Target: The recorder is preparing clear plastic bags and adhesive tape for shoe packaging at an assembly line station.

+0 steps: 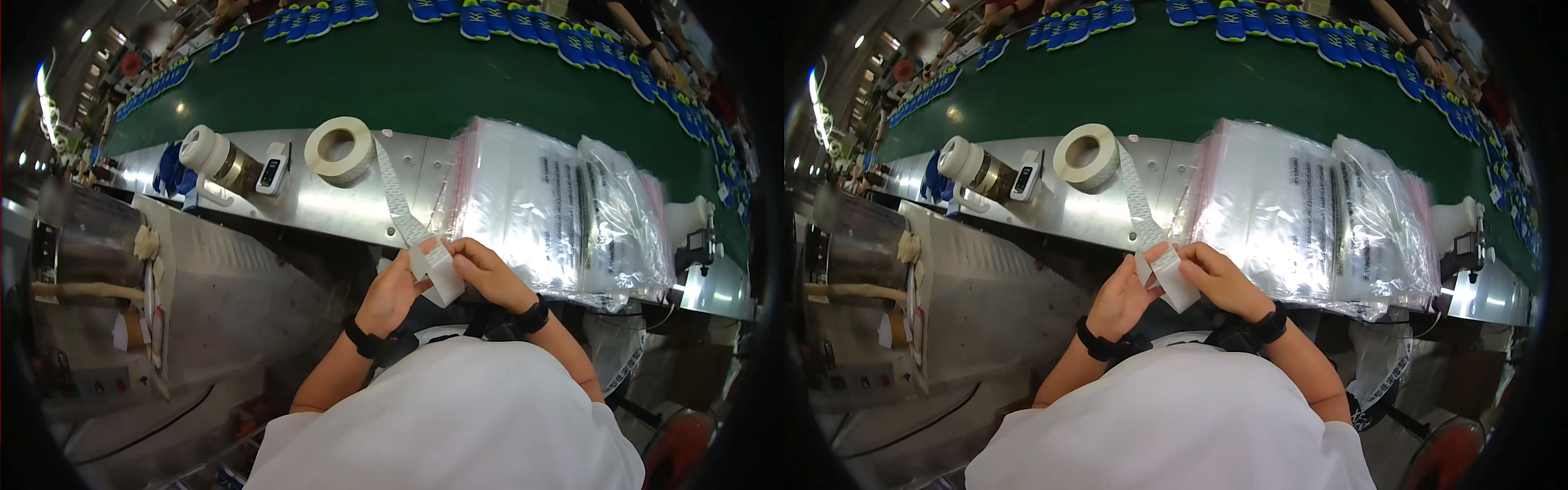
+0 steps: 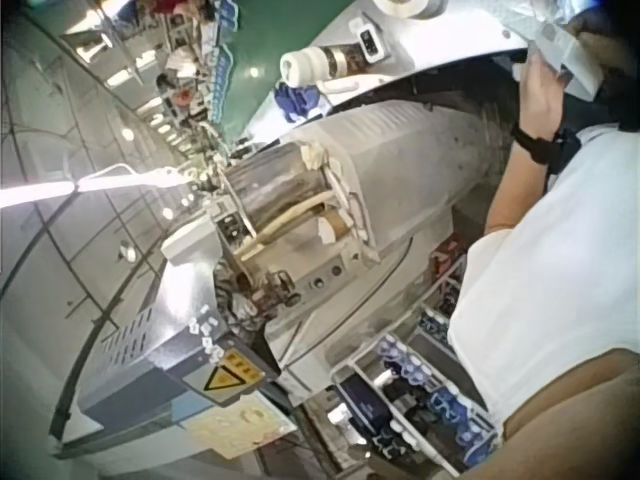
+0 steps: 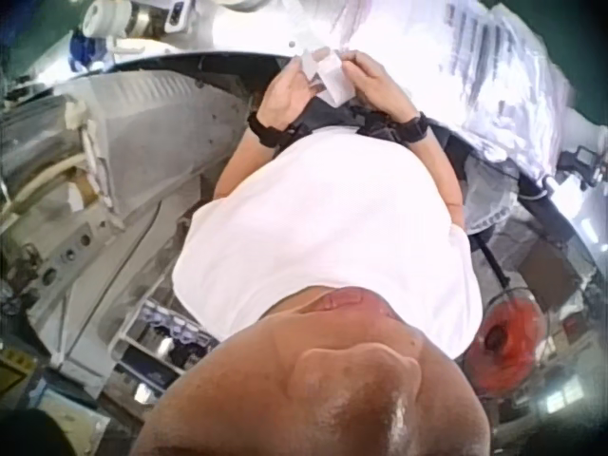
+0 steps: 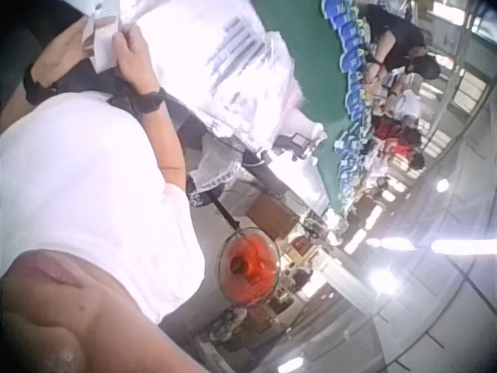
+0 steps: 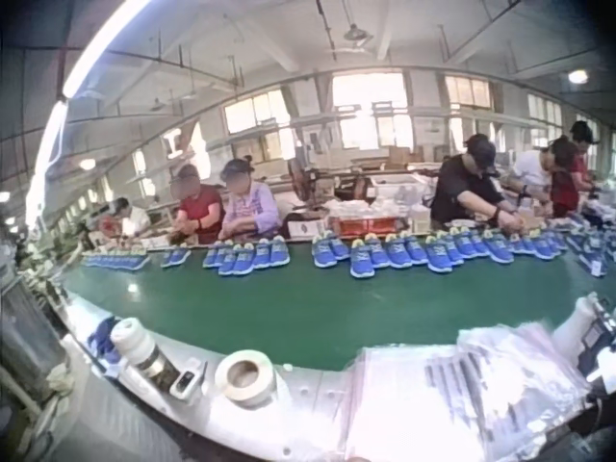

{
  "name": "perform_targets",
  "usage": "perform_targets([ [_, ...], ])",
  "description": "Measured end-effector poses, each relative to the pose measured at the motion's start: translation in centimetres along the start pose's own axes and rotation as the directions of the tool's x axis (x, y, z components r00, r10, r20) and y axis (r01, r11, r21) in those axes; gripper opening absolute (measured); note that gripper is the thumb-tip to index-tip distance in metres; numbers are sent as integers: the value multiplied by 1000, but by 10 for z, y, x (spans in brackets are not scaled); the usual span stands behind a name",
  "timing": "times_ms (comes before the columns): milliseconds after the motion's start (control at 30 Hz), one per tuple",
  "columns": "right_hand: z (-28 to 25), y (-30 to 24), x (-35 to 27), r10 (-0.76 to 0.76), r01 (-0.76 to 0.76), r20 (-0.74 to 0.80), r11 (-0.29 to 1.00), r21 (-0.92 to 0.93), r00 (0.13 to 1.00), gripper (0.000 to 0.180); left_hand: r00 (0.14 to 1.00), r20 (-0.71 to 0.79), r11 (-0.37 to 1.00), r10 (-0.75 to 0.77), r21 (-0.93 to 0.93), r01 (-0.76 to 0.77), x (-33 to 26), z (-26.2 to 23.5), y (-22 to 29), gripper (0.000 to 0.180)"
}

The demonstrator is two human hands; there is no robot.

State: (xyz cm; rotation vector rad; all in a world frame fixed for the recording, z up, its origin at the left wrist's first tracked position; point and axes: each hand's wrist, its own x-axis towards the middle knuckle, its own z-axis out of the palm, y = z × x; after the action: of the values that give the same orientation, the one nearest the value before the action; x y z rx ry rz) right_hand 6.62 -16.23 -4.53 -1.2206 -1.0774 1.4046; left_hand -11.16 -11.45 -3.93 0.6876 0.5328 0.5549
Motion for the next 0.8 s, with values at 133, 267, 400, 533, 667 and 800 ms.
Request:
perform_targets([
  [133,5,9,11,-50,51,12,988,-144,999,14,998,-31,997,50,-54,-52,-12,-3,7,48],
  [267,4,6,11,-22,2,-83,972,-234,996,13,825,65,285,562,921,-266,-32,-4,19,35],
  [400,15,-6,18,-218,208,-27,958,-198,976,10,910,146,494,387,801,-338,-26,5,12,38],
  [533,21,2,27,-90,74,-103,986,-147,991,10,946,85,790,312,529,-308,-27,-1,-5,35],
  [667,27,-1,28,-29,12,-125,990,-140,992,10,949,47,780,312,558,-284,-26,-4,-11,46],
  [800,21,10,27,-31,20,-84,990,-136,996,10,962,-95,957,258,161,-241,-17,-5,-12,52],
])
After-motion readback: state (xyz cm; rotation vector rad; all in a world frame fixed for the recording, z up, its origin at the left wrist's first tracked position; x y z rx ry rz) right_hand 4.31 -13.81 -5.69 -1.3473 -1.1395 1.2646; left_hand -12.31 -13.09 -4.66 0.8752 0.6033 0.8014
